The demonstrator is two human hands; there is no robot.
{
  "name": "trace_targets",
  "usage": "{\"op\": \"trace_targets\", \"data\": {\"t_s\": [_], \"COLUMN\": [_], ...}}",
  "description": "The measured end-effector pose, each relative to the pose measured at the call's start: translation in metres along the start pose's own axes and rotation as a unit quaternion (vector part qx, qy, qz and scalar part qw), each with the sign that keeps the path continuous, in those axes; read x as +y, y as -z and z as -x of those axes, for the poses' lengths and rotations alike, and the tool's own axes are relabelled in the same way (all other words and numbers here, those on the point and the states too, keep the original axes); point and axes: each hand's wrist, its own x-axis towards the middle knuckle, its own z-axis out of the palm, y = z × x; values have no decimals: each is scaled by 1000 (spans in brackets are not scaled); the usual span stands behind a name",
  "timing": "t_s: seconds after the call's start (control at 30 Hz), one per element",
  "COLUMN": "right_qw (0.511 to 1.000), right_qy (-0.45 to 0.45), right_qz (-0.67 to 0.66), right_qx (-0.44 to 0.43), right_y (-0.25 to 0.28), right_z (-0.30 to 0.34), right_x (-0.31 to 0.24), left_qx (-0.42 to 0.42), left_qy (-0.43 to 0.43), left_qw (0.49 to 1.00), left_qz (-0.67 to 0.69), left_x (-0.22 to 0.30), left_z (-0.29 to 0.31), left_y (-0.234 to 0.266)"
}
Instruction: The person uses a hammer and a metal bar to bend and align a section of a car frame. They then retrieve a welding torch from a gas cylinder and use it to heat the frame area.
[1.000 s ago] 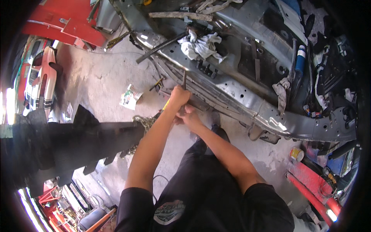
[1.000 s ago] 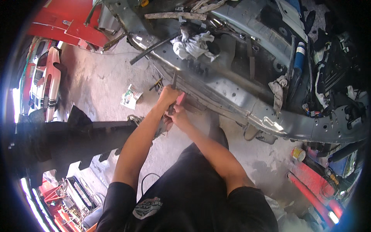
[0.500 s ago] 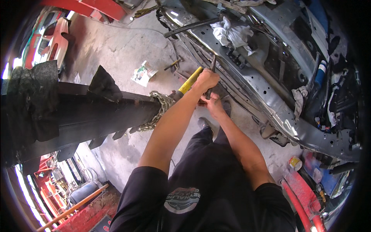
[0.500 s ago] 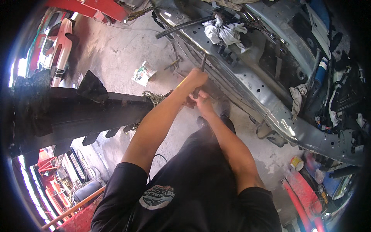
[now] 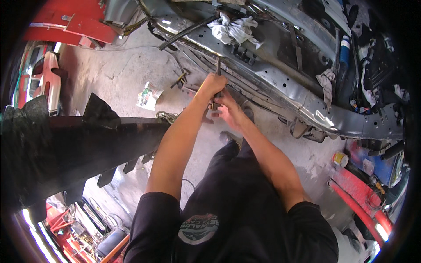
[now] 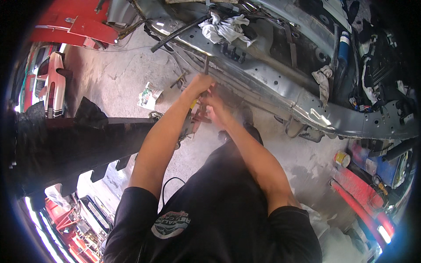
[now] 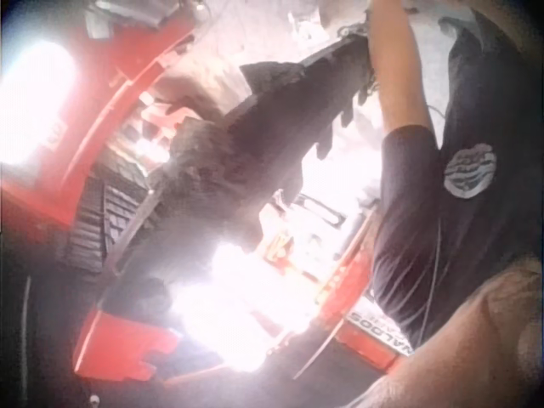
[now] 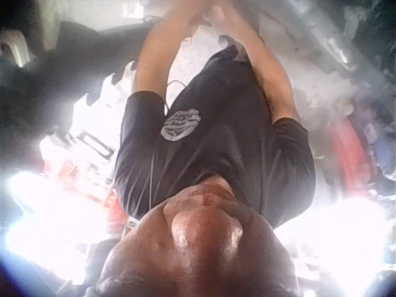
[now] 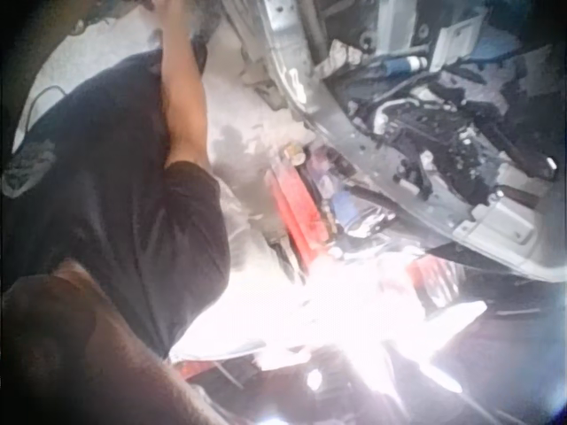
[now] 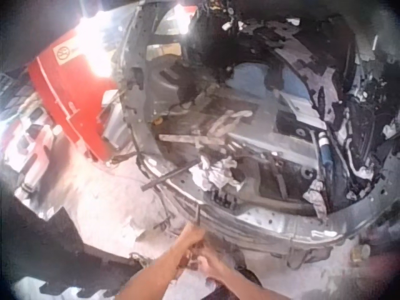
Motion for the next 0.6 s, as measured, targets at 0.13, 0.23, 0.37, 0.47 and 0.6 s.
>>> {"op": "trace_targets", "data": {"t_s": [0.13, 0.23, 0.37, 0.47, 0.6], "right_qw": [997, 994, 991, 987, 987], "right_qy": [-32, -47, -75, -71, -52], "right_qz": [66, 91, 104, 128, 122], "right_qx": [33, 44, 46, 68, 87], "right_y": [-13, -12, -6, -14, -13], "right_z": [-10, -21, -27, -30, -32], "right_x": [-8, -7, -5, -8, -1], "left_qx": [3, -6, -83, -43, -47], "left_qy": [-33, 47, 210, 228, 269], "left_qw": [999, 991, 947, 931, 885], "left_qz": [43, 128, 229, 283, 377], "left_x": [3, 14, 44, 36, 31], "left_z": [2, 9, 17, 21, 31], "left_y": [17, 30, 62, 60, 66]}}
